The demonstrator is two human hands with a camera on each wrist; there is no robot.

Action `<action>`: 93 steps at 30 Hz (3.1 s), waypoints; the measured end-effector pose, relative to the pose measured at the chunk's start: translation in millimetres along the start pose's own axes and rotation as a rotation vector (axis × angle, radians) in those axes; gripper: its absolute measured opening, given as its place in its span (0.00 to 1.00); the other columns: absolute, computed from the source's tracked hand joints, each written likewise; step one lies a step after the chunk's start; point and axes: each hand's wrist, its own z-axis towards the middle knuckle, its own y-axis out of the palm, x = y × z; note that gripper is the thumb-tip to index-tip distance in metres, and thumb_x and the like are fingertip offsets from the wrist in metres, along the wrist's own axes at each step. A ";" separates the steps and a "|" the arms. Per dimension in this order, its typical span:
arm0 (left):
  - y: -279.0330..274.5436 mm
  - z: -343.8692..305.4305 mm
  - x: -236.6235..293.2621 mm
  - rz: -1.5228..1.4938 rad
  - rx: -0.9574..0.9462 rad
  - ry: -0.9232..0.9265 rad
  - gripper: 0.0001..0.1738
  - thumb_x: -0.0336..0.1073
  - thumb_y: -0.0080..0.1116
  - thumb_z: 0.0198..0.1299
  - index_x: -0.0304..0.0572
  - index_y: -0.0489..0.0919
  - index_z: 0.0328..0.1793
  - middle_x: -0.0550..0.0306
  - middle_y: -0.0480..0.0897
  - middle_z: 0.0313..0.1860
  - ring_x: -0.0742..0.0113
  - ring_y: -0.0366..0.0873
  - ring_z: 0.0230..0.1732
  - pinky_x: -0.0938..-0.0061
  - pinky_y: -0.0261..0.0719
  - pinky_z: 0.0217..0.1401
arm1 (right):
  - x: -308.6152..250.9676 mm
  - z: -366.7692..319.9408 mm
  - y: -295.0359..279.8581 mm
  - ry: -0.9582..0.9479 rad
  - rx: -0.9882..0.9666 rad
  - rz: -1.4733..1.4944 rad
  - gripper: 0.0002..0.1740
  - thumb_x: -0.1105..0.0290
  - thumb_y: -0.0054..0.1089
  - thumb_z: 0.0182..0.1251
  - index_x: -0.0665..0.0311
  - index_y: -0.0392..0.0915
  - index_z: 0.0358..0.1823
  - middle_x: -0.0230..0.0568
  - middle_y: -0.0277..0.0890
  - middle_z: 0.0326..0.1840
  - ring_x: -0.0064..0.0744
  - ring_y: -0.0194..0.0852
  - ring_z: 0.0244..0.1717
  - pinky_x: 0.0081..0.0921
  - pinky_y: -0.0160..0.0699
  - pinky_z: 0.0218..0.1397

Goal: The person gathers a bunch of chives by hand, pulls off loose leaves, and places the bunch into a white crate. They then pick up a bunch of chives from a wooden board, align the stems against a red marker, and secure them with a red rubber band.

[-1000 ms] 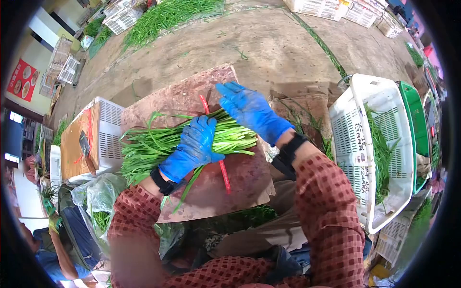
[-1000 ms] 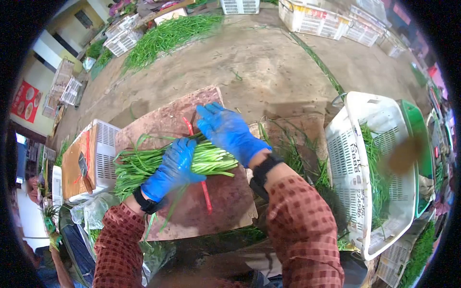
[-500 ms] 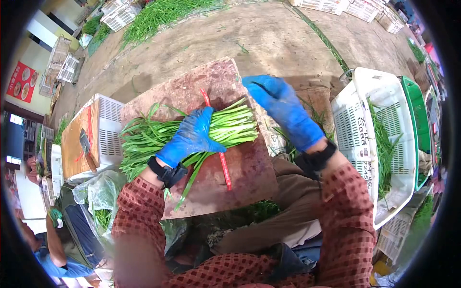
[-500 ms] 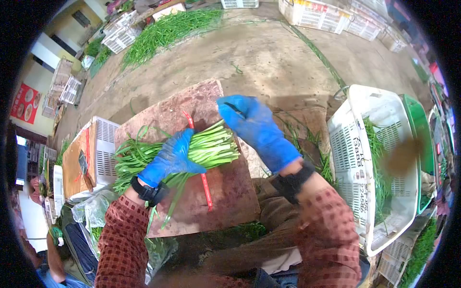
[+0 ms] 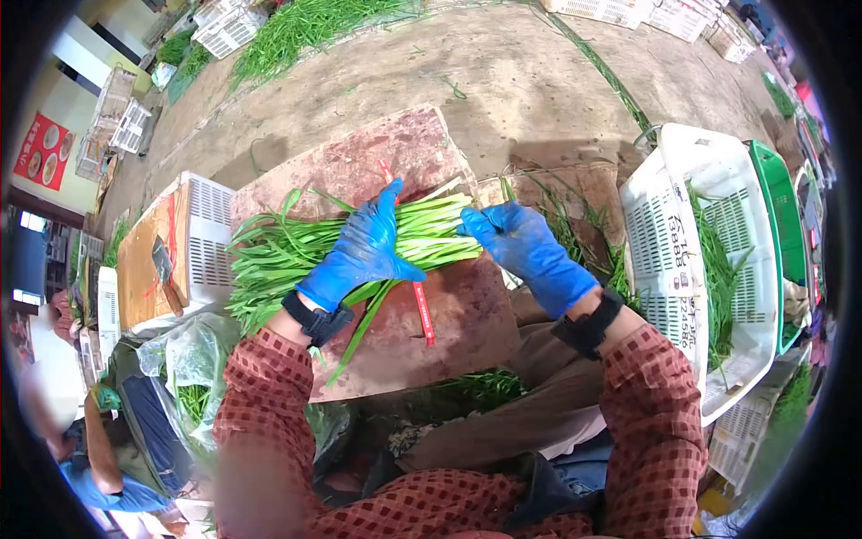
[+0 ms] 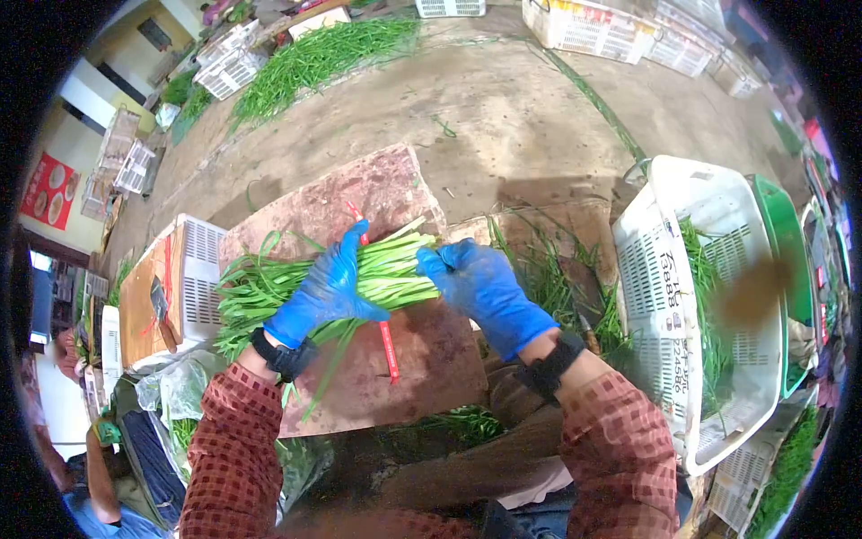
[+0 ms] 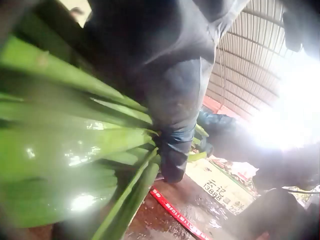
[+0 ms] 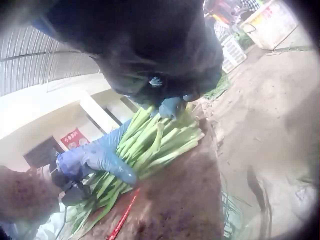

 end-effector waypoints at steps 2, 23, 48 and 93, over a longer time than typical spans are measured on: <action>-0.6 -2.1 2.6 0.031 0.012 -0.030 0.73 0.56 0.81 0.22 0.30 0.50 0.72 0.35 0.72 0.56 0.41 0.73 0.56 0.58 0.69 0.62 | 1.2 8.3 4.8 -0.219 0.058 -0.243 0.10 0.61 0.65 0.55 0.59 0.81 0.29 0.49 0.79 0.28 0.48 0.80 0.30 0.36 0.77 0.34; -9.7 -1.7 5.3 -0.057 -0.067 0.029 0.80 0.56 0.82 0.19 0.30 0.41 0.75 0.27 0.70 0.58 0.36 0.70 0.58 0.56 0.68 0.63 | 48.2 25.4 14.4 0.121 -0.075 0.284 0.07 0.69 0.65 0.54 0.64 0.82 0.33 0.34 0.80 0.28 0.17 0.72 0.31 0.21 0.75 0.38; -20.7 2.6 3.0 -0.280 -0.197 -0.175 0.33 0.54 0.47 0.67 0.36 0.63 0.69 0.40 0.71 0.63 0.51 0.69 0.64 0.64 0.64 0.67 | -33.5 -15.3 7.1 -0.528 0.109 -0.263 0.06 0.65 0.63 0.54 0.57 0.82 0.31 0.45 0.78 0.26 0.46 0.77 0.30 0.37 0.78 0.35; -1.7 -6.8 18.7 0.197 -0.051 0.028 0.57 0.53 0.76 0.27 0.31 0.63 0.65 0.38 0.73 0.53 0.43 0.72 0.55 0.56 0.71 0.58 | -8.0 21.8 41.4 0.228 0.025 0.959 0.32 0.51 0.38 0.76 0.67 0.56 0.71 0.40 0.58 0.72 0.26 0.54 0.71 0.24 0.48 0.74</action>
